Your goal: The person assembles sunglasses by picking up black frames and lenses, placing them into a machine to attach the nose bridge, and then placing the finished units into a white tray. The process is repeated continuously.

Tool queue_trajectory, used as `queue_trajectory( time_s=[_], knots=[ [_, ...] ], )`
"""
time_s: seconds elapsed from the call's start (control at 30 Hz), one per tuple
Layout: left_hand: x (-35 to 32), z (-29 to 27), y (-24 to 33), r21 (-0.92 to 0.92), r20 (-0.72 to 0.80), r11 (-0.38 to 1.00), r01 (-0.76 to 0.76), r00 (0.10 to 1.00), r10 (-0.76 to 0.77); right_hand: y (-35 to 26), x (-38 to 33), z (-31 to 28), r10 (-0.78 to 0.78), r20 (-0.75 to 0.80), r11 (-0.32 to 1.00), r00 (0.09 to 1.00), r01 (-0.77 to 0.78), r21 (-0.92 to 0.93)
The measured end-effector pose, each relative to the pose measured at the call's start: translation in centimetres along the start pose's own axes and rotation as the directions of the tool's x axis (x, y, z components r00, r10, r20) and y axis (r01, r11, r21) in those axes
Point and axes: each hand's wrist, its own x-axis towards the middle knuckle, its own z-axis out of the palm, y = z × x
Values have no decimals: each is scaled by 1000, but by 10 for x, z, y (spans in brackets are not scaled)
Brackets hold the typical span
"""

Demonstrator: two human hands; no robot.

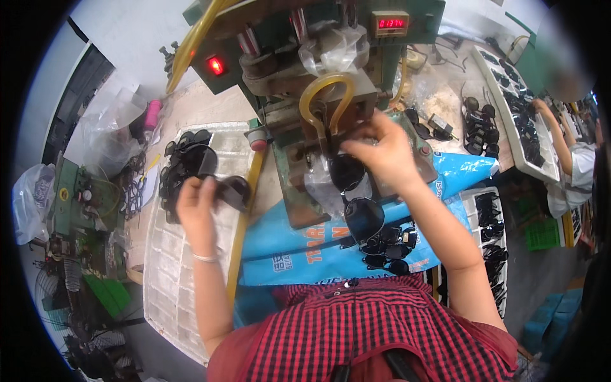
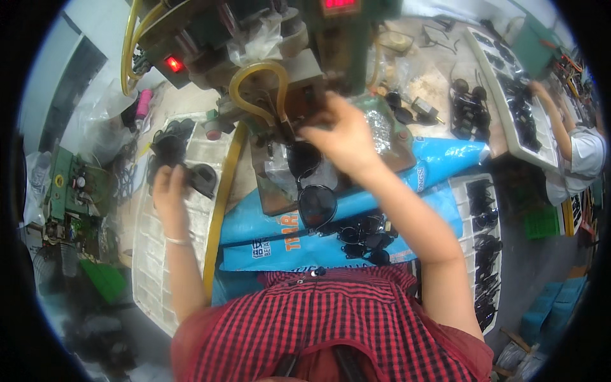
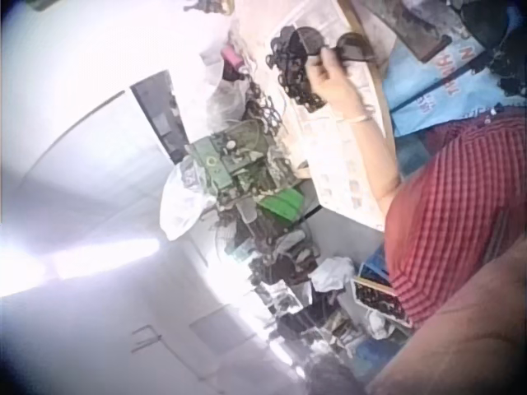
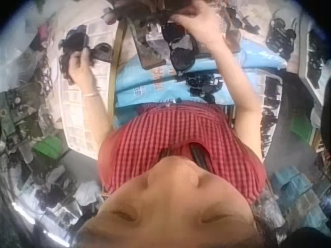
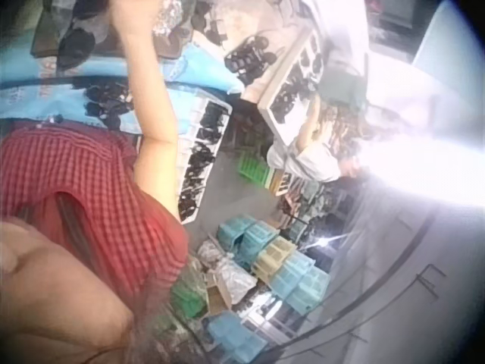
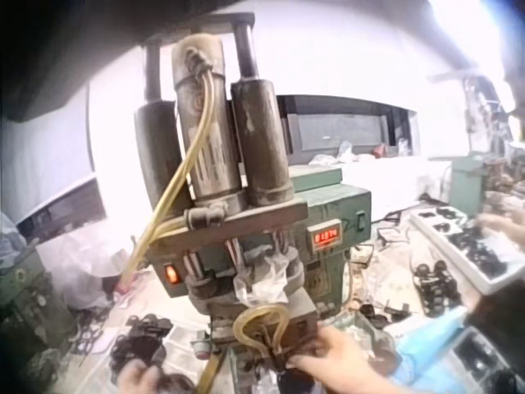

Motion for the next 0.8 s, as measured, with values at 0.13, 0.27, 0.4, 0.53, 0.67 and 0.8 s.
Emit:
queue_trajectory(
  time_s=[0.13, 0.27, 0.4, 0.53, 0.67, 0.8],
  knots=[
    [-28, 36, 26, -373, 73, 925, -66, 992, 100, -9, -7, 14, 20, 32, 990, 999, -25, 138],
    [-17, 60, 62, -515, 74, 781, -353, 889, 451, -19, -12, 18, 117, 106, 962, 987, -139, 234],
    [-2, 81, 85, -387, 57, 858, -337, 920, 388, -25, -20, 32, 165, 56, 879, 985, -172, 444],
    [-29, 77, 90, -258, 16, 910, -325, 940, 340, -37, -36, 23, 66, 78, 942, 995, -88, 325],
    [-73, 72, 81, -285, 586, 913, 291, 807, -74, 17, -27, -38, -255, 9, 739, 967, 201, -643],
    [-79, 111, 56, -166, 796, 688, 706, 508, -330, 84, -20, -54, -265, -49, 414, 963, 68, -908]
  ],
)
